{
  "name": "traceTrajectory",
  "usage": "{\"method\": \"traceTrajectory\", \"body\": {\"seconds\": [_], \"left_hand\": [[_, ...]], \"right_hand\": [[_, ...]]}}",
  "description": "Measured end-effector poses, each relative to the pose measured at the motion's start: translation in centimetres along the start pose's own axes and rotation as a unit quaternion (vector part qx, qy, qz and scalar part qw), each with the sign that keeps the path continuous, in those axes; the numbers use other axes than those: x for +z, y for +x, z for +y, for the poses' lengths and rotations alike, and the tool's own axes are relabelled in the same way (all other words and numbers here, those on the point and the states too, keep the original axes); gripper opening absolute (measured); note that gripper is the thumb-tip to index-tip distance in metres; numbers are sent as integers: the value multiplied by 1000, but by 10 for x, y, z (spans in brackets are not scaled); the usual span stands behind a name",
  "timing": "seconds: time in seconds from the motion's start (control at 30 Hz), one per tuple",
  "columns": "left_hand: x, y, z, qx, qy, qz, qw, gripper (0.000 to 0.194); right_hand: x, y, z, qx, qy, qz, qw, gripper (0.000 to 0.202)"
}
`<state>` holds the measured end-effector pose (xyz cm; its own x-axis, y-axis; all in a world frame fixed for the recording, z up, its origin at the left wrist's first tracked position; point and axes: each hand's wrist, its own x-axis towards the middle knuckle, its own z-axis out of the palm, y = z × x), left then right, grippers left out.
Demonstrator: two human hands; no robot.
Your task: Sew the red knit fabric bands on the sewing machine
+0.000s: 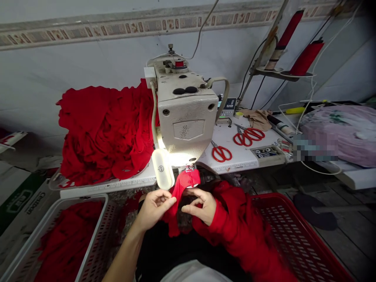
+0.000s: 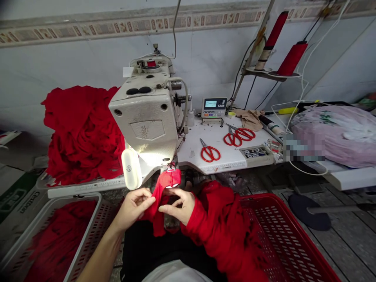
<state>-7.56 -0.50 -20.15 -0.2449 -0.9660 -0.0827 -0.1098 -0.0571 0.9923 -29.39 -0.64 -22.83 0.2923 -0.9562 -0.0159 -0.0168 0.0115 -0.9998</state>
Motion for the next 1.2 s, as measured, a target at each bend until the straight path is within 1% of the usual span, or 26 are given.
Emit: {"method": "traceTrajectory", "body": {"seconds": [0.03,0.1,0.13,0.17,0.2,0.23,0.3,0.33,0.37,0.4,0.47,0.5,0.53,0.57,0.6,0.7,0.77,0.8,0.87,0.9,0.97,1.03,1.07,1.13,1.2], "left_hand": [[4,-3,0,-15,-10,-33,999,32],[7,-9,0,-30,-19,-125,991,30],[6,-10,1,-29,-18,-172,984,29],[5,-10,2,-24,-14,-203,979,27],[4,-10,5,-14,-7,-206,978,26],[4,-9,7,-1,1,-183,983,25],[9,-5,13,29,22,-106,994,23],[14,-3,16,41,38,-90,994,20],[20,-1,18,53,58,-104,991,19],[27,1,19,58,77,-148,984,21],[37,2,17,52,104,-258,959,24],[39,2,16,44,106,-296,948,26],[40,1,13,31,99,-312,944,29],[39,0,10,15,84,-306,948,31],[36,-1,8,-3,68,-282,957,33],[26,-5,4,-38,36,-157,986,32],[22,-5,5,-36,11,-81,996,29],[21,-5,6,-27,-8,-54,998,29],[19,-4,8,-3,-43,-26,999,34],[19,-3,9,16,-43,-21,999,36],[17,-1,12,66,5,-6,998,29],[16,2,16,124,81,22,989,21],[15,4,18,146,113,32,982,21],[15,8,21,163,145,43,975,22],[16,13,22,149,139,51,978,23]], "right_hand": [[-2,-4,-6,-8,6,-6,1000,51],[-7,-13,-16,-8,6,-14,1000,36],[-10,-18,-20,8,4,-27,1000,36],[-12,-24,-23,31,4,-47,998,40],[-15,-28,-25,58,5,-74,996,42],[-17,-32,-26,85,3,-102,991,43],[-20,-37,-26,127,-24,-148,980,42],[-21,-38,-26,133,-49,-171,975,40],[-22,-38,-27,125,-79,-195,970,39],[-23,-38,-27,110,-107,-221,963,39],[-28,-36,-28,65,-147,-265,951,40],[-31,-34,-29,45,-158,-272,948,39],[-35,-33,-28,34,-164,-266,949,37],[-39,-31,-27,32,-164,-248,954,34],[-43,-30,-26,32,-159,-218,962,31],[-51,-25,-22,35,-127,-103,986,32],[-51,-21,-20,42,-101,-40,993,34],[-50,-18,-20,47,-88,-16,995,35],[-48,-14,-23,55,-65,12,996,37],[-46,-12,-25,54,-58,21,997,37],[-44,-10,-32,35,-65,29,997,35],[-44,-8,-39,-4,-92,43,995,33],[-44,-6,-43,-27,-109,52,992,32],[-45,-4,-49,-68,-139,72,985,29],[-46,1,-51,-82,-145,88,982,28]]}}
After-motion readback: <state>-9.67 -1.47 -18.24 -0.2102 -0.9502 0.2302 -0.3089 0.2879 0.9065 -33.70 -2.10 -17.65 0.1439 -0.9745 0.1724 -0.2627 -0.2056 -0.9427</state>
